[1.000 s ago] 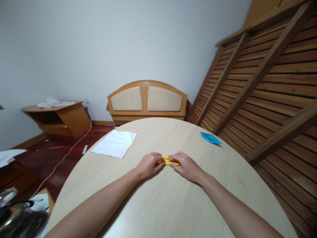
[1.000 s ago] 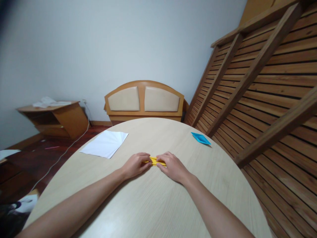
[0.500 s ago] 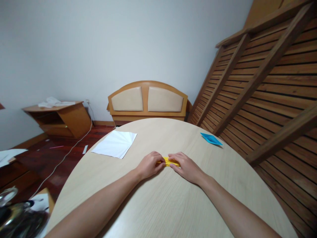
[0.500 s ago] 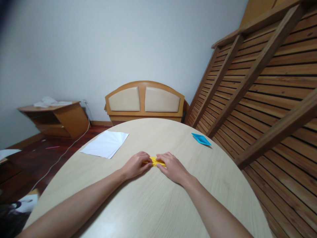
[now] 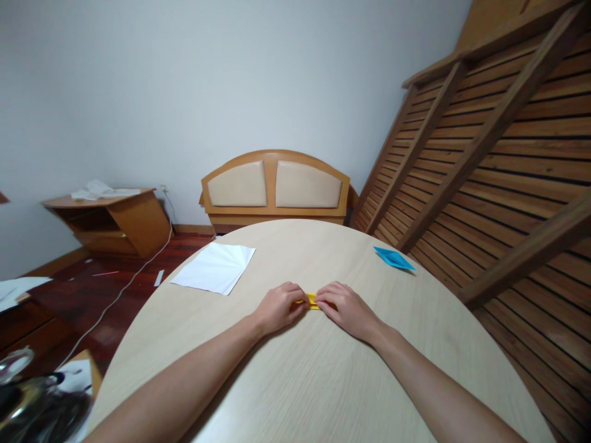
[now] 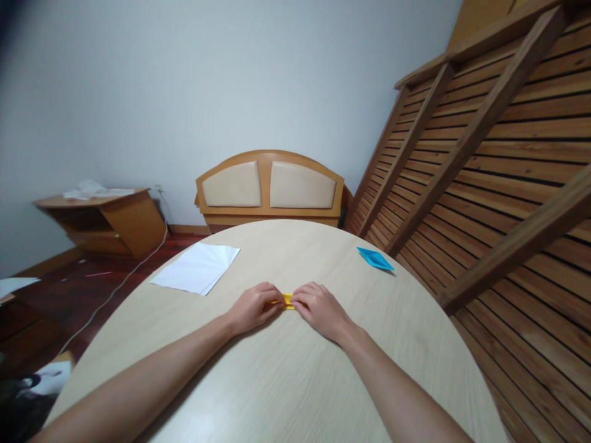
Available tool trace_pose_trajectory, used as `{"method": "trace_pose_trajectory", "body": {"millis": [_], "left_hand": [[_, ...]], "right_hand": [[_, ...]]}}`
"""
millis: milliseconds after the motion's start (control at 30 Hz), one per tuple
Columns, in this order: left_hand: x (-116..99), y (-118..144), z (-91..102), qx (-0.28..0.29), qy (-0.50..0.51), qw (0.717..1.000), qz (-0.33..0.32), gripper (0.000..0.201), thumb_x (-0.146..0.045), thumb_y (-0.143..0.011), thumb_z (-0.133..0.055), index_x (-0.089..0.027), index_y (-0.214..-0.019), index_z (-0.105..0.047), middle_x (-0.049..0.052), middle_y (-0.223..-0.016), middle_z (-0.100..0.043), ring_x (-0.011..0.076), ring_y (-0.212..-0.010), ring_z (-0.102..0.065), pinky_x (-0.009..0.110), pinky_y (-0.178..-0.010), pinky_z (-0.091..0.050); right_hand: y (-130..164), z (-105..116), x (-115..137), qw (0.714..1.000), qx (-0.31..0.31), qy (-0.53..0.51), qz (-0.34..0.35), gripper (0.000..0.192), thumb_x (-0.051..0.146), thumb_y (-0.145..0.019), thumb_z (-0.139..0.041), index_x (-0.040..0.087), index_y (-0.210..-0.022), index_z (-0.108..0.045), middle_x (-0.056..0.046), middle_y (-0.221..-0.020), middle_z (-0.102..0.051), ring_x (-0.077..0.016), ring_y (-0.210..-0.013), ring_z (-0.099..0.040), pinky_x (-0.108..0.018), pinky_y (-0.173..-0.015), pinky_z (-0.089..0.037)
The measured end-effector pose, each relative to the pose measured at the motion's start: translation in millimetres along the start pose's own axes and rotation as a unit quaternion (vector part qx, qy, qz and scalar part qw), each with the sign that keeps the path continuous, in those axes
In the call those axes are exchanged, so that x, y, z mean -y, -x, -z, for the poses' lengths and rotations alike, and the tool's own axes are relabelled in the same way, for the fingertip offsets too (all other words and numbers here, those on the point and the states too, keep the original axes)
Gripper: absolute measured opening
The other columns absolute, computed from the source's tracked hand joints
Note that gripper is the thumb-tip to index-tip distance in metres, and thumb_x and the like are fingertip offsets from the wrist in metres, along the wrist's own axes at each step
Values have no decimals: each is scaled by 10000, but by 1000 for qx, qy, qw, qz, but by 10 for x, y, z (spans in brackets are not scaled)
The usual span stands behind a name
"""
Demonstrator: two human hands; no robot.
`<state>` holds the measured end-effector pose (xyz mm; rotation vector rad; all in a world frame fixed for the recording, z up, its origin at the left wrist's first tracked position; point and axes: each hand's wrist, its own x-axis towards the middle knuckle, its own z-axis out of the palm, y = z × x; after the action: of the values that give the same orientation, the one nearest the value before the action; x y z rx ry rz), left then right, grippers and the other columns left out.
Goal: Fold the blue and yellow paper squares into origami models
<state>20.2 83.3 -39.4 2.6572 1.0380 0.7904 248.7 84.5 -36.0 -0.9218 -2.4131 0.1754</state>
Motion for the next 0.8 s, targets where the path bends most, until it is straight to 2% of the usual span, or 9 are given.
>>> {"method": "trace_pose_trajectory", "body": {"millis": [233,367,500,800], "left_hand": [[-7,10,3,-21,21,999,14,161,-193,-916,-574,-208,-1050,-663,48,-1074,-650,140,-861,-631,219,-746,-483],[-22,3,11,-4,5,999,41,156,-212,-926,-573,-204,-1058,-655,37,-1000,-683,144,-822,-638,223,-724,-477],[-16,-9,6,12,-31,999,33,140,-249,-950,-556,-212,-988,-685,28,-937,-695,145,-800,-635,218,-685,-453],[-40,-21,11,22,-75,997,25,170,-265,-964,-530,-221,-954,-693,27,-908,-690,155,-809,-638,224,-688,-450]], "right_hand": [[0,23,27,1000,2,-15,-20,157,165,-945,-571,218,-1028,-693,-41,-974,-731,-200,-915,-648,-348,-838,-497],[6,7,21,1000,2,-19,-25,188,161,-952,-550,217,-1077,-679,-43,-997,-732,-198,-907,-655,-346,-829,-499],[0,8,29,1000,4,-21,-18,200,172,-957,-552,231,-1090,-690,-41,-994,-734,-201,-915,-652,-343,-834,-496],[-16,6,53,1000,22,14,-14,134,212,-958,-573,209,-969,-706,-44,-918,-720,-194,-876,-641,-319,-797,-495]]}}
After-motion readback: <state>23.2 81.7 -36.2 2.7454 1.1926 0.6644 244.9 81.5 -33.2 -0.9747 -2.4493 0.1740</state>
